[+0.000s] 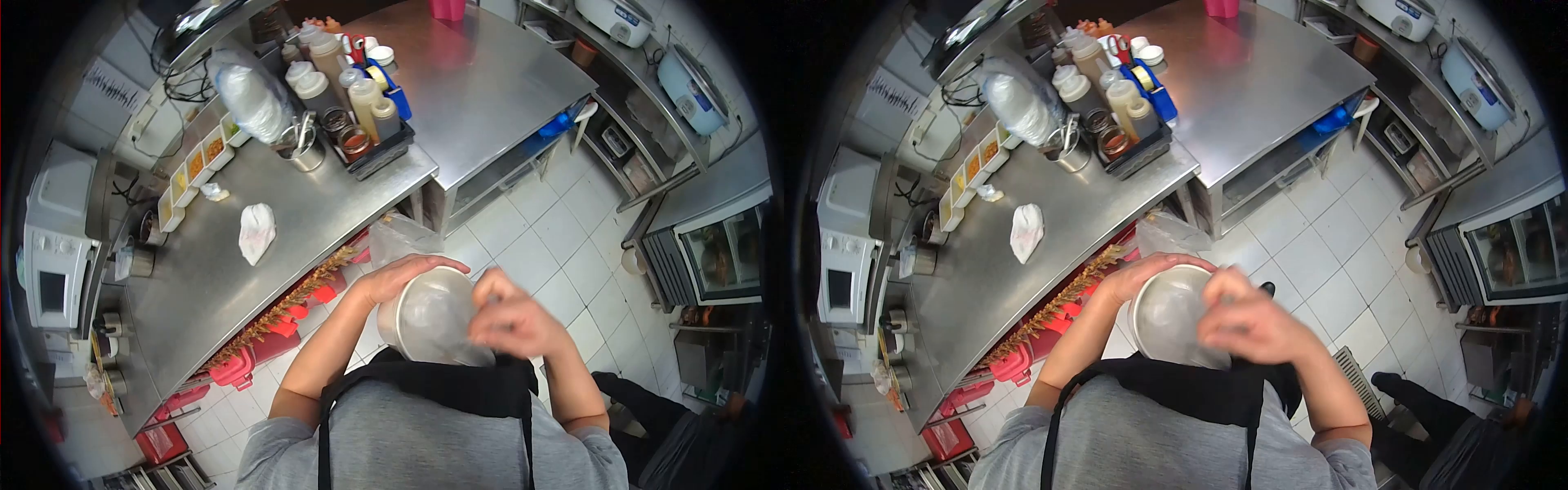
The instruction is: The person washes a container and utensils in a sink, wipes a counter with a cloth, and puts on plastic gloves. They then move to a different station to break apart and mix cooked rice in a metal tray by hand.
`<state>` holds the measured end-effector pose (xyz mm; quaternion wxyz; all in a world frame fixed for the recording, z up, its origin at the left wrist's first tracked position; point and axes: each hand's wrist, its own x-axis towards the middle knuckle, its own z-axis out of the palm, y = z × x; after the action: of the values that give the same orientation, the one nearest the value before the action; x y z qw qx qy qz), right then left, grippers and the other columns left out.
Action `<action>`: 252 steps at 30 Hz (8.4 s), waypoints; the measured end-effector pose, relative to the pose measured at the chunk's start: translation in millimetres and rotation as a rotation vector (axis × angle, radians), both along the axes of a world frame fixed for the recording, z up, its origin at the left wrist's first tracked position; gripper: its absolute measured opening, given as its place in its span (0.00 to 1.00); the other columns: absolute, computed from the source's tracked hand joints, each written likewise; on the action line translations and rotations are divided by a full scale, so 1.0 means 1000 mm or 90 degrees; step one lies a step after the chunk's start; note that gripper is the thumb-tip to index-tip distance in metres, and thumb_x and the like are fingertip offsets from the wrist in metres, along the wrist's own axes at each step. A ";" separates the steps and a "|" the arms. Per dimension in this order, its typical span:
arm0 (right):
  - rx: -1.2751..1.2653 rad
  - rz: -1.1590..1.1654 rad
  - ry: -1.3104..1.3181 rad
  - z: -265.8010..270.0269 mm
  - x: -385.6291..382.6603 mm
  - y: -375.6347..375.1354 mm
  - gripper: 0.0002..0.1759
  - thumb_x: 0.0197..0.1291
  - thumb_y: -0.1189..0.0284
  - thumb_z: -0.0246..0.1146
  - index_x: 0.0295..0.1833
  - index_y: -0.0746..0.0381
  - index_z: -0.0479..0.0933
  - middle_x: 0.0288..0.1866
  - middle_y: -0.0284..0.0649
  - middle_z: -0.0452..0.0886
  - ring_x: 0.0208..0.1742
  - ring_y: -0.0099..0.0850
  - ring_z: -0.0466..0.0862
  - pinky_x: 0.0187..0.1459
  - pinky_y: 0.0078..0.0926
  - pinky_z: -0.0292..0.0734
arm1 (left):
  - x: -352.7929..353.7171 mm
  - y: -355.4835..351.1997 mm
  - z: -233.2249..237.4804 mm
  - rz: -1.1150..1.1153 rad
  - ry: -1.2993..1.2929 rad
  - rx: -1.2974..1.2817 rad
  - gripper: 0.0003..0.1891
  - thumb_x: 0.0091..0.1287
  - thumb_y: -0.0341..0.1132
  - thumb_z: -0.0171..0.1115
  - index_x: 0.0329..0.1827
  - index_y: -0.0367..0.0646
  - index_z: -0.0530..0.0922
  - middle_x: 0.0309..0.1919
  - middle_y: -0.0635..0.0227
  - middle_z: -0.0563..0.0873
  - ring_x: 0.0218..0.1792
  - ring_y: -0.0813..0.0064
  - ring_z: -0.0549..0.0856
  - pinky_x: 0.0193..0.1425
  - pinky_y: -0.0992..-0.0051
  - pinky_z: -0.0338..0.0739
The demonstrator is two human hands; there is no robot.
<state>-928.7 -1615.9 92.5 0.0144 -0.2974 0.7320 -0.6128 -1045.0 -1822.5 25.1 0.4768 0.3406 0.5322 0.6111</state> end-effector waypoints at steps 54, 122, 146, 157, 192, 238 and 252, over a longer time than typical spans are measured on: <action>-0.728 -0.579 -0.690 -0.803 -0.355 0.195 0.29 0.61 0.59 0.56 0.64 0.56 0.58 0.54 0.41 0.71 0.52 0.36 0.74 0.48 0.38 0.74 | -0.215 0.198 -0.135 0.048 0.823 -0.443 0.34 0.42 0.41 0.72 0.57 0.55 0.73 0.66 0.49 0.63 0.69 0.45 0.57 0.67 0.40 0.41; -0.255 -0.324 -0.282 -0.094 -0.113 -0.170 0.12 0.57 0.75 0.61 0.48 0.60 0.74 0.31 0.32 0.79 0.29 0.17 0.76 0.27 0.14 0.68 | 0.060 -0.253 -0.003 1.027 0.070 0.113 0.14 0.60 0.25 0.62 0.49 0.44 0.76 0.30 0.77 0.77 0.29 0.88 0.74 0.32 0.86 0.68; -0.200 -0.156 -0.437 -0.208 -0.077 0.084 0.12 0.53 0.79 0.59 0.45 0.68 0.77 0.35 0.40 0.82 0.30 0.27 0.82 0.31 0.26 0.79 | -0.020 0.069 -0.010 0.012 0.133 -0.419 0.12 0.55 0.29 0.69 0.42 0.42 0.82 0.18 0.85 0.69 0.22 0.90 0.66 0.26 0.85 0.59; 0.309 -0.802 -0.617 -0.545 -0.072 0.240 0.39 0.42 0.76 0.60 0.63 0.71 0.56 0.66 0.57 0.56 0.56 0.49 0.74 0.55 0.44 0.70 | -0.198 0.221 -0.089 0.258 0.743 -0.333 0.14 0.54 0.16 0.54 0.42 0.36 0.78 0.38 0.59 0.76 0.37 0.63 0.79 0.44 0.72 0.74; 0.549 -0.394 -0.324 -0.695 -0.419 0.232 0.33 0.49 0.78 0.56 0.64 0.61 0.59 0.66 0.46 0.58 0.58 0.45 0.71 0.55 0.40 0.69 | -0.221 0.166 -0.155 0.244 0.826 -0.410 0.19 0.48 0.51 0.63 0.28 0.48 0.69 0.33 0.64 0.64 0.33 0.72 0.65 0.37 0.75 0.58; 0.291 -0.257 -0.496 -0.507 -0.062 0.218 0.23 0.50 0.64 0.61 0.52 0.60 0.74 0.41 0.51 0.79 0.46 0.51 0.77 0.49 0.42 0.72 | -0.197 0.205 -0.131 0.301 0.743 -0.337 0.09 0.59 0.34 0.62 0.41 0.43 0.75 0.44 0.63 0.76 0.49 0.61 0.74 0.55 0.65 0.66; 0.086 -0.247 -0.241 -0.227 -0.166 0.085 0.14 0.38 0.82 0.61 0.34 0.60 0.69 0.31 0.32 0.69 0.36 0.25 0.70 0.39 0.24 0.69 | 0.026 -0.044 -0.163 0.662 0.134 -0.230 0.09 0.64 0.36 0.61 0.37 0.37 0.81 0.28 0.68 0.85 0.32 0.83 0.81 0.41 0.79 0.75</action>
<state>-1095.0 -1530.6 -134.8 0.0532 -0.0305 0.7988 -0.5985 -1019.4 -1866.1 -137.5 0.1077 0.0051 0.7709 0.6278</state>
